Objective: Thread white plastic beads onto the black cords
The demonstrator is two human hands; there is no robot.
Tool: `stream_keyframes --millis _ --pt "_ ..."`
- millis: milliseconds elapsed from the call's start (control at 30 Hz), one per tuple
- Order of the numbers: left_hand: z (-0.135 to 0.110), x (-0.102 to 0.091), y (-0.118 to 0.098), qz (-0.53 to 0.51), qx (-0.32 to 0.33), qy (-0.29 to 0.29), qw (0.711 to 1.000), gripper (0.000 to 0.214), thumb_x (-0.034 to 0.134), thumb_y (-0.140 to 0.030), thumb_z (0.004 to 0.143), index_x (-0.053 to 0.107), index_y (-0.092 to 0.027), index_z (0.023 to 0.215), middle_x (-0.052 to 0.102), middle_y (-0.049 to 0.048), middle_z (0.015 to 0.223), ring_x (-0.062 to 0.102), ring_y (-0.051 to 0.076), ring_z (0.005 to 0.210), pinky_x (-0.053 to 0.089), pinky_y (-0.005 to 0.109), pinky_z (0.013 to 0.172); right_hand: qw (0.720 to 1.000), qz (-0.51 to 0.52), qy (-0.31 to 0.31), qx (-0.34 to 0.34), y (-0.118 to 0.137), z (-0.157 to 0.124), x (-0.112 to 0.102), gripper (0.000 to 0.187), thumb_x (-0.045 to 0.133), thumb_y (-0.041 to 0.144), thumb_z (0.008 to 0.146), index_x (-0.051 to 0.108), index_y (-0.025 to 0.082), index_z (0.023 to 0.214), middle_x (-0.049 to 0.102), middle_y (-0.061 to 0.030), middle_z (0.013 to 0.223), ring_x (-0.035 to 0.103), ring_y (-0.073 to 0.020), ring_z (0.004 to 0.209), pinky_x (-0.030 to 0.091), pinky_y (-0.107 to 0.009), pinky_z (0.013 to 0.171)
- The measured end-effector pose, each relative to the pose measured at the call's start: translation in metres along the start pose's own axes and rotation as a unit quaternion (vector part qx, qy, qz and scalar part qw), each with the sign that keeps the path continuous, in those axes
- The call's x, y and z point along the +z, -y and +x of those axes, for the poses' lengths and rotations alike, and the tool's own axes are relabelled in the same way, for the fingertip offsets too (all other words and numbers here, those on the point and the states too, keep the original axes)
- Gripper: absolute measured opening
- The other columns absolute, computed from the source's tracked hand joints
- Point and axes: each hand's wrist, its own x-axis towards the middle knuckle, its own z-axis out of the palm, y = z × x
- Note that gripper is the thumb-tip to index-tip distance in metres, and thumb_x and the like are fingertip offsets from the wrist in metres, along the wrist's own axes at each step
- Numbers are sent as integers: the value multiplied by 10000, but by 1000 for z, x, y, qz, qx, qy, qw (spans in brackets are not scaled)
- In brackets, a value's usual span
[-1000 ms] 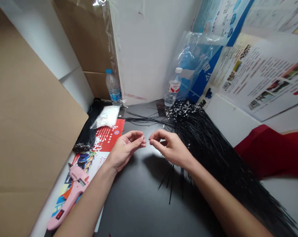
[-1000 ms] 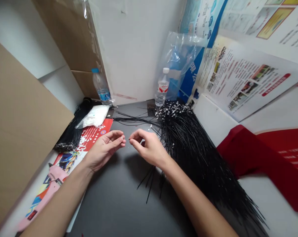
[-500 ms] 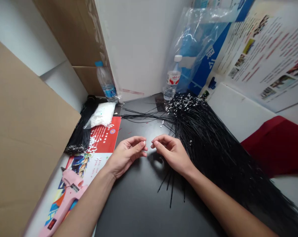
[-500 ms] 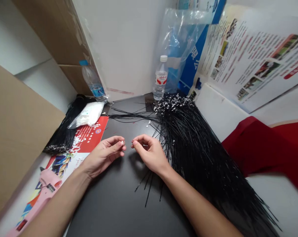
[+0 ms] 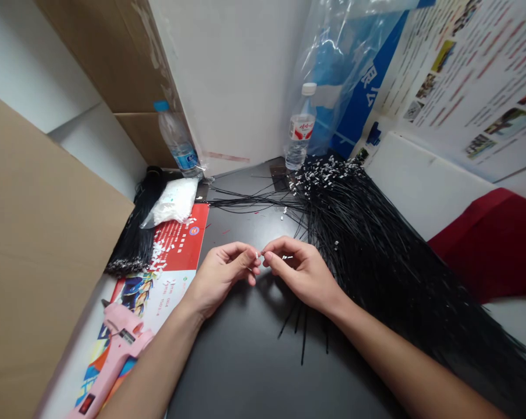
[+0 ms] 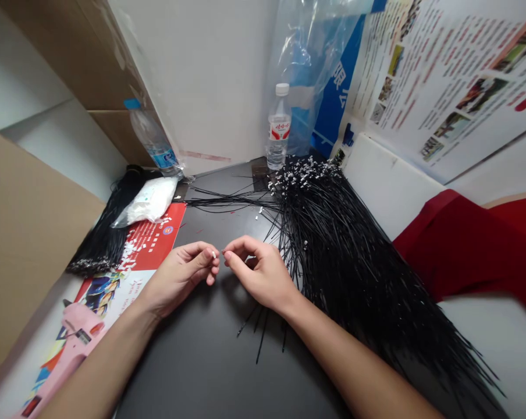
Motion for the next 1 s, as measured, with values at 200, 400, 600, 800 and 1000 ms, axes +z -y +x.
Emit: stream_keyframes --millis 200,400,600,800,1000 --pt "1 -3 2 76 3 -24 997 255 779 -384 799 711 -140 825 673 -6 717 583 60 558 453 176 563 1000 -4 0 15 2 0 -1 150 624 294 872 681 161 913 709 -35 781 642 -121 678 446 -202 524" --pt "1 0 0 71 9 -54 996 257 798 -370 773 725 -145 875 664 -18 691 572 59 509 448 184 532 999 4 8 35 -1 0 0 141 626 287 866 667 153 866 684 -29 757 601 -102 634 441 -199 522" --pt "1 4 -3 60 4 -53 997 240 833 -325 729 757 -139 859 706 12 717 617 91 584 513 193 553 998 19 20 51 1 1 0 181 629 320 868 659 145 832 653 -21 730 556 -92 619 392 -187 503" --pt "-1 4 -5 68 -12 -51 996 228 836 -304 724 769 -147 875 743 29 760 661 103 610 554 211 609 997 21 23 71 2 2 1 158 630 293 851 649 145 798 623 1 667 514 -81 572 364 -183 489" --pt "-3 2 -4 89 -22 -47 995 248 837 -319 720 772 -144 884 756 50 794 682 118 618 565 231 633 998 1 12 56 2 2 0 110 639 243 817 641 146 767 617 8 649 497 -76 562 350 -182 489"
